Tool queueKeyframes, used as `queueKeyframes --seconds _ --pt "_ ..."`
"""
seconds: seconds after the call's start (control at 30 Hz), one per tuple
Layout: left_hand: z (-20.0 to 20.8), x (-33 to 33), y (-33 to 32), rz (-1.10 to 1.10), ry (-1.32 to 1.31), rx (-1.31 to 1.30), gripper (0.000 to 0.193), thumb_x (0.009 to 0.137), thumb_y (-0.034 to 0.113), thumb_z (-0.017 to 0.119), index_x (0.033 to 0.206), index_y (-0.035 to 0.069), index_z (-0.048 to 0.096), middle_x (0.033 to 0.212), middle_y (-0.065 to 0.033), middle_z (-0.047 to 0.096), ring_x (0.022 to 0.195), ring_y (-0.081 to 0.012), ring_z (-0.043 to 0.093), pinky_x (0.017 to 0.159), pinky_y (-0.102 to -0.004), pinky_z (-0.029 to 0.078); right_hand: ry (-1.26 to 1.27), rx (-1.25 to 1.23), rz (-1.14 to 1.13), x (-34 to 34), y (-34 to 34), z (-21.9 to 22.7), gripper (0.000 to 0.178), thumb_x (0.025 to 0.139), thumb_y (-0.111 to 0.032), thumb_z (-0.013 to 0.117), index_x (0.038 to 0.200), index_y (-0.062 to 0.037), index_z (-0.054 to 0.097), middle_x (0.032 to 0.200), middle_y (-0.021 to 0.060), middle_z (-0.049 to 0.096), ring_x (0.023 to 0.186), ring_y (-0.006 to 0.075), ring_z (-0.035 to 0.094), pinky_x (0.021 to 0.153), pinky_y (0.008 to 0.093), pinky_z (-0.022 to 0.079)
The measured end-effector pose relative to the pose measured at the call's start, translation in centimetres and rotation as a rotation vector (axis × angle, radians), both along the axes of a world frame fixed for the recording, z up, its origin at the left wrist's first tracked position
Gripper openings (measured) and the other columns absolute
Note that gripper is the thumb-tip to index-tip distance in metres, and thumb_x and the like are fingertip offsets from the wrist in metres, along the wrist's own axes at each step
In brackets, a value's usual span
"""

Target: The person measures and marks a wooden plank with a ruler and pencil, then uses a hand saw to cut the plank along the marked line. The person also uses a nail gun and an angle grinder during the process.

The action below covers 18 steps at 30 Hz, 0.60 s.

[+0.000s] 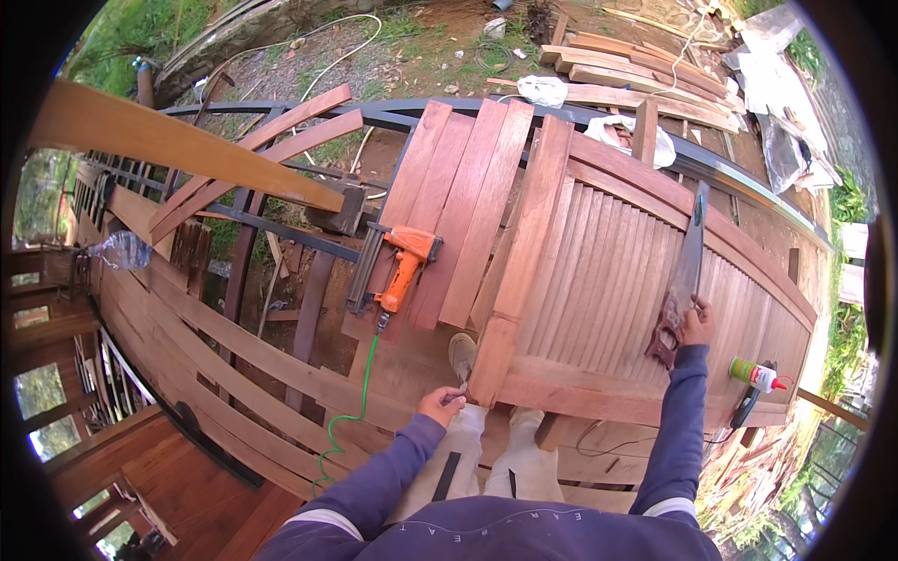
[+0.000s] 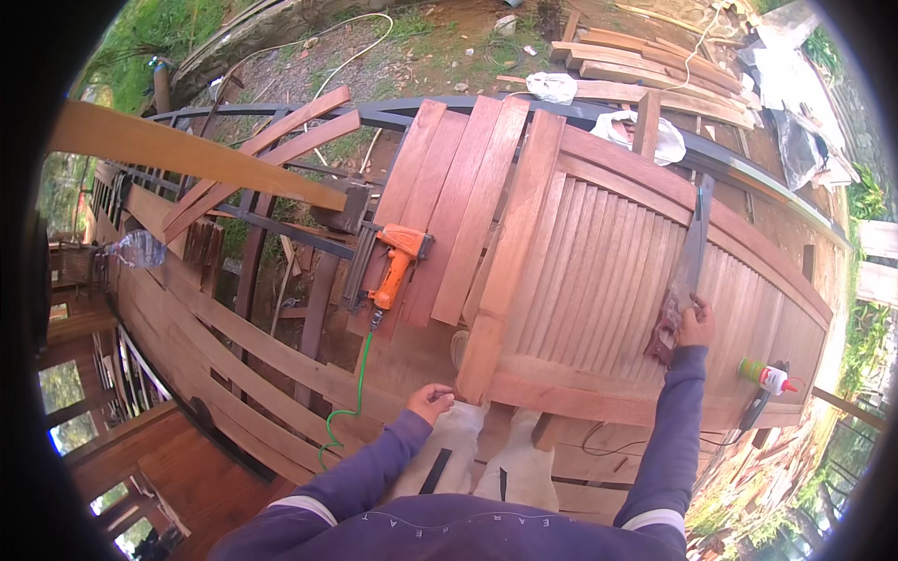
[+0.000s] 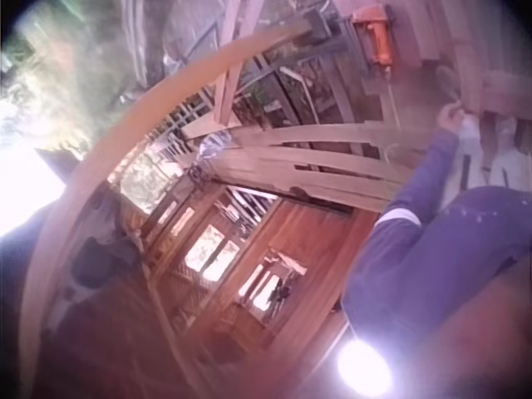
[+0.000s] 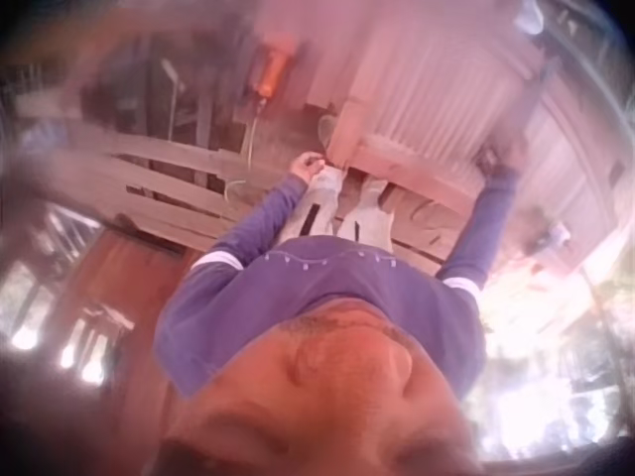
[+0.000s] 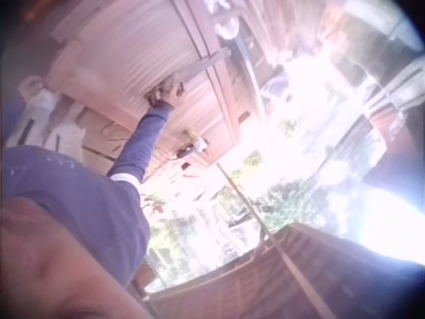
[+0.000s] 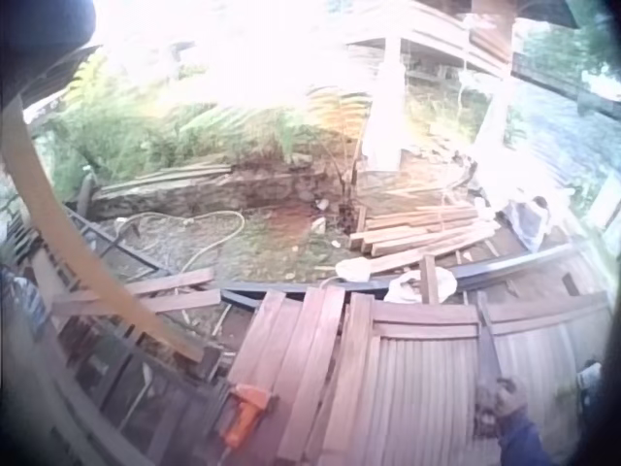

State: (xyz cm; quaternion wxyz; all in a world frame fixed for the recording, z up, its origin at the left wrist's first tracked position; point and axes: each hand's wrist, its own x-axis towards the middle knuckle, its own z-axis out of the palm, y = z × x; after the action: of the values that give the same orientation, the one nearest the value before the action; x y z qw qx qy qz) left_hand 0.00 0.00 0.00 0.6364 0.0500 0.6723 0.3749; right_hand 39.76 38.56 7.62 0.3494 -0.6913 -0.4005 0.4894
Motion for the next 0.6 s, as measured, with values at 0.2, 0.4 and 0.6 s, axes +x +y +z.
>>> queueKeyframes --seconds 0.2,0.4,0.6 --pt "0.0 0.3 -1.1 0.017 0.047 0.04 0.019 0.088 0.008 0.069 0.105 0.0 0.065 0.089 -0.0045 0.069 0.076 -0.0089 0.063 0.07 -0.0233 0.052 -0.415 0.384 0.124 -6.1 -8.4 -0.7 0.04 0.079 -0.001 0.067 0.118 0.0011 0.057 0.092 0.0034 0.055 0.083 0.0137 0.053 0.074 0.0281 0.046" --pt "-0.4 0.9 -0.9 0.042 0.072 0.085 0.022 0.091 0.007 0.066 0.111 -0.001 0.063 0.095 -0.0083 0.069 0.084 -0.0127 0.066 0.074 -0.025 0.054 -0.734 0.383 0.175 -9.8 -17.6 -7.3 0.047 0.07 -0.009 0.075 0.114 -0.0018 0.06 0.096 0.0139 0.059 0.088 0.0288 0.058 0.079 0.0387 0.048" --pt "0.5 -0.6 0.1 -0.057 0.177 0.091 0.023 0.091 0.006 0.064 0.112 -0.002 0.064 0.098 -0.01 0.07 0.086 -0.0144 0.067 0.075 -0.0257 0.054 -0.924 0.364 0.211 -14.1 -18.3 -7.3 0.055 0.07 -0.02 0.08 0.118 -0.002 0.057 0.1 0.0162 0.057 0.097 0.0338 0.057 0.085 0.0436 0.047"
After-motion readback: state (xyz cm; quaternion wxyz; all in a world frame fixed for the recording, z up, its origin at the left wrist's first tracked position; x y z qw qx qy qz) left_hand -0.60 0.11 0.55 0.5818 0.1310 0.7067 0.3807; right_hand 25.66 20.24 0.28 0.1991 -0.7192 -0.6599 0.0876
